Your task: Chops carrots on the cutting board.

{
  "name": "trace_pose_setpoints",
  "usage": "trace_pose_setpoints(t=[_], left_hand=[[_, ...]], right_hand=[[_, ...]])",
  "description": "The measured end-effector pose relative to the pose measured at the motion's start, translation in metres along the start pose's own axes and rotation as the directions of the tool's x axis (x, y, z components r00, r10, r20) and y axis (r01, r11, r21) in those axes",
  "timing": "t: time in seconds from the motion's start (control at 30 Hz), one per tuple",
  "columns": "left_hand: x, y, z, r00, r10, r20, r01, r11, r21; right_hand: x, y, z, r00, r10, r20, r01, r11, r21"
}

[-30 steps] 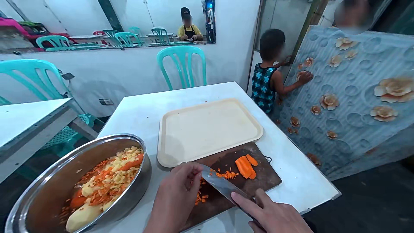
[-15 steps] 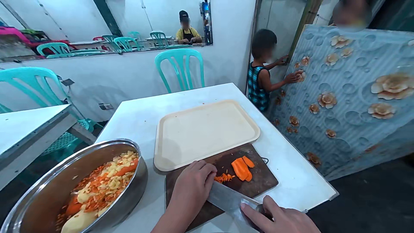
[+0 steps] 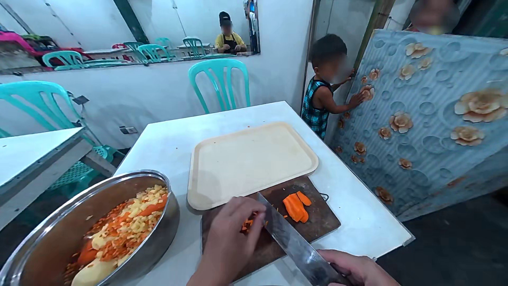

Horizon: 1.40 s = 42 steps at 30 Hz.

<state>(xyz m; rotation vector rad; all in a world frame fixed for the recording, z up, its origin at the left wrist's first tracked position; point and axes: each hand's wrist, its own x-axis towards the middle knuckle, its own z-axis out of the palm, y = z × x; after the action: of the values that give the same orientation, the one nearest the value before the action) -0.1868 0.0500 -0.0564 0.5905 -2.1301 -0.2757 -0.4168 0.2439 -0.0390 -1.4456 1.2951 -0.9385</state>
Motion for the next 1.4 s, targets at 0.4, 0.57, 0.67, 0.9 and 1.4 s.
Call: trace_pose_setpoints(t=[0.4,0.57,0.67,0.9,1.4], left_hand=[[0.004,0.003,0.013,0.955,-0.079,0.286,0.041,0.989,0.139],[0.014,0.015,0.036,0.838,-0.139,0.528,0.075,0.987,0.141],[0.016,0.012,0.036,0.844,-0.155,0.514,0.054,0.977,0.205],[0.006,-0.007,-0.020,0.857,-0.283,0.431,0.259,0.959,0.116],[0.006,0.006,-0.044,0.563,-0.582,0.586,0.584,0.782,0.216]], right_hand=[[-0.011,-0.002,0.000,0.985,0.050,-0.165,-0.066,0.994,-0.089],[-0.011,0.002,0.004,0.978,0.074,-0.196,-0.119,0.967,-0.226],[-0.012,0.000,0.002,0.976,0.102,-0.191,-0.147,0.960,-0.237],[-0.003,0.009,-0.006,0.986,0.132,-0.099,-0.135,0.990,-0.030],[0.026,0.018,0.021,0.989,0.099,0.114,-0.120,0.974,0.194]])
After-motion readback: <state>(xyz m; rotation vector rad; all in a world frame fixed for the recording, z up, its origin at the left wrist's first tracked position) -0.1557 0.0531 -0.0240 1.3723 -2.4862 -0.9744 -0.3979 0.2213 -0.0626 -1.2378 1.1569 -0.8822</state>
